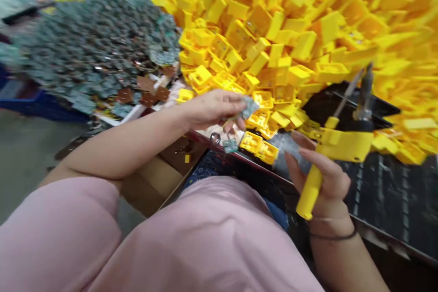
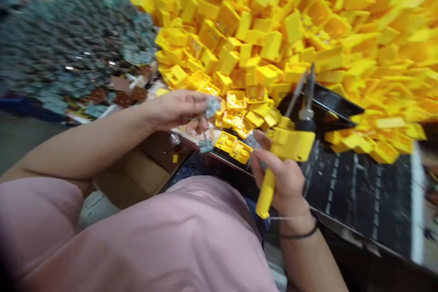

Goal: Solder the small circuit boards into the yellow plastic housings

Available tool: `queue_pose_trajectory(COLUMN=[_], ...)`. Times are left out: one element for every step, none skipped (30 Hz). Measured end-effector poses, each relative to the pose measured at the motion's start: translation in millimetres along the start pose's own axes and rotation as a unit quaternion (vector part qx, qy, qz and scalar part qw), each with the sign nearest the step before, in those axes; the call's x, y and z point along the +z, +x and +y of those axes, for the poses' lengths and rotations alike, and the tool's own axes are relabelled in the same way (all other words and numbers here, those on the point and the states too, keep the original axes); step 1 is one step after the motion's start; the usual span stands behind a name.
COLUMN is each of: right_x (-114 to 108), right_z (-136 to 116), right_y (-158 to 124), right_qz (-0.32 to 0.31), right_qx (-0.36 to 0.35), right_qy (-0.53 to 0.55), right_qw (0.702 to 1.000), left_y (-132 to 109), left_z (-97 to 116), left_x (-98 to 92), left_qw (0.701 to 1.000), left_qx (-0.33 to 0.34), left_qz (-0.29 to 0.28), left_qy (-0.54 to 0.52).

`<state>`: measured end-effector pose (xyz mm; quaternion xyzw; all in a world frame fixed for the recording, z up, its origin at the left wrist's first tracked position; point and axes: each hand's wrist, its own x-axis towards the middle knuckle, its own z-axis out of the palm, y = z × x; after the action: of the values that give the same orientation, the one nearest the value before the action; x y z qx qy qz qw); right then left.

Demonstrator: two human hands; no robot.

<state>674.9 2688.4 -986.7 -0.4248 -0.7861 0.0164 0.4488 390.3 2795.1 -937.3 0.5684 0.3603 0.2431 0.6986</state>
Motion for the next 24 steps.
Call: queue_pose_trajectory(right_x=[0.1, 0.6, 1.3, 2.1, 2.7, 3.1, 3.2, 3.0, 2.5, 2.0, 1.4, 1.0, 0.8, 1.0, 1.4, 2.2, 3.3, 4.5, 5.9, 7.2, 8.4, 9.6, 10.6, 11.6], right_z=[-4.4, -7.6, -9.7, -10.8, -11.1, -10.9, -10.0, -8.7, -7.1, -5.4, -3.9, -3.0, -2.7, -3.3, -4.6, -6.5, -8.9, -11.3, -13.5, -15.4, -16.8, -17.7, -18.3, -18.5], right_y=[6.2, 11.1, 14.3, 15.9, 15.9, 14.5, 12.0, 8.9, 5.5, 2.1, -0.8, -3.3, -5.3, -6.7, -7.7, -8.4, -8.8, -9.1, -9.3, -9.4, -9.5, -9.6, -9.5, -9.5], right_qz=[-0.012, -0.021, -0.024, -0.019, -0.006, 0.014, 0.035, 0.057, 0.075, 0.09, 0.098, 0.097, 0.093, 0.087, 0.081, 0.079, 0.08, 0.084, 0.085, 0.087, 0.088, 0.089, 0.091, 0.091], right_qx=[-0.021, -0.041, -0.065, -0.086, -0.095, -0.094, -0.083, -0.07, -0.057, -0.053, -0.057, -0.064, -0.066, -0.063, -0.057, -0.05, -0.042, -0.036, -0.032, -0.032, -0.032, -0.034, -0.035, -0.038], right_qy=[0.006, 0.0, -0.014, -0.027, -0.035, -0.034, -0.025, -0.018, -0.019, -0.03, -0.052, -0.076, -0.096, -0.108, -0.114, -0.115, -0.116, -0.116, -0.116, -0.115, -0.116, -0.117, -0.119, -0.122], right_qw=[1.0, 0.999, 0.998, 0.996, 0.995, 0.995, 0.996, 0.996, 0.995, 0.994, 0.992, 0.99, 0.989, 0.988, 0.989, 0.989, 0.989, 0.989, 0.989, 0.989, 0.989, 0.989, 0.988, 0.988], left_y=[5.6, 10.0, 13.4, 16.0, 17.7, 18.7, 18.9, 18.2, 16.8, 14.9, 12.6, 10.4, 8.6, 7.7, 7.7, 8.9, 11.1, 14.0, 17.2, 20.3, 23.0, 24.9, 26.0, 26.3], left_z=[-4.4, -8.1, -11.1, -13.7, -16.0, -18.4, -21.0, -23.9, -27.2, -30.5, -33.6, -36.3, -38.2, -39.2, -39.5, -39.3, -38.8, -38.4, -38.2, -38.4, -38.9, -39.4, -39.9, -40.2], left_x=[16.4, 30.8, 42.6, 51.8, 58.4, 62.5, 64.7, 65.7, 66.0, 66.5, 67.7, 69.9, 73.3, 77.8, 83.0, 88.7, 94.4, 99.8, 104.7, 108.9, 112.2, 114.8, 116.6, 117.6], left_qw=[0.997, 0.989, 0.98, 0.971, 0.964, 0.957, 0.951, 0.948, 0.947, 0.95, 0.959, 0.972, 0.986, 0.994, 0.993, 0.984, 0.976, 0.971, 0.969, 0.968, 0.967, 0.964, 0.961, 0.958], left_qx=[-0.036, -0.065, -0.085, -0.098, -0.105, -0.109, -0.108, -0.1, -0.09, -0.077, -0.055, -0.023, 0.017, 0.062, 0.107, 0.144, 0.17, 0.182, 0.185, 0.179, 0.164, 0.143, 0.116, 0.088], left_qz=[-0.06, -0.107, -0.141, -0.16, -0.17, -0.172, -0.167, -0.154, -0.135, -0.117, -0.092, -0.062, -0.026, 0.014, 0.056, 0.096, 0.128, 0.15, 0.163, 0.166, 0.161, 0.15, 0.136, 0.12], left_qy=[-0.043, -0.081, -0.116, -0.147, -0.177, -0.207, -0.236, -0.261, -0.277, -0.28, -0.264, -0.225, -0.163, -0.089, -0.018, 0.033, 0.053, 0.041, 0.0, -0.054, -0.112, -0.165, -0.21, -0.244])
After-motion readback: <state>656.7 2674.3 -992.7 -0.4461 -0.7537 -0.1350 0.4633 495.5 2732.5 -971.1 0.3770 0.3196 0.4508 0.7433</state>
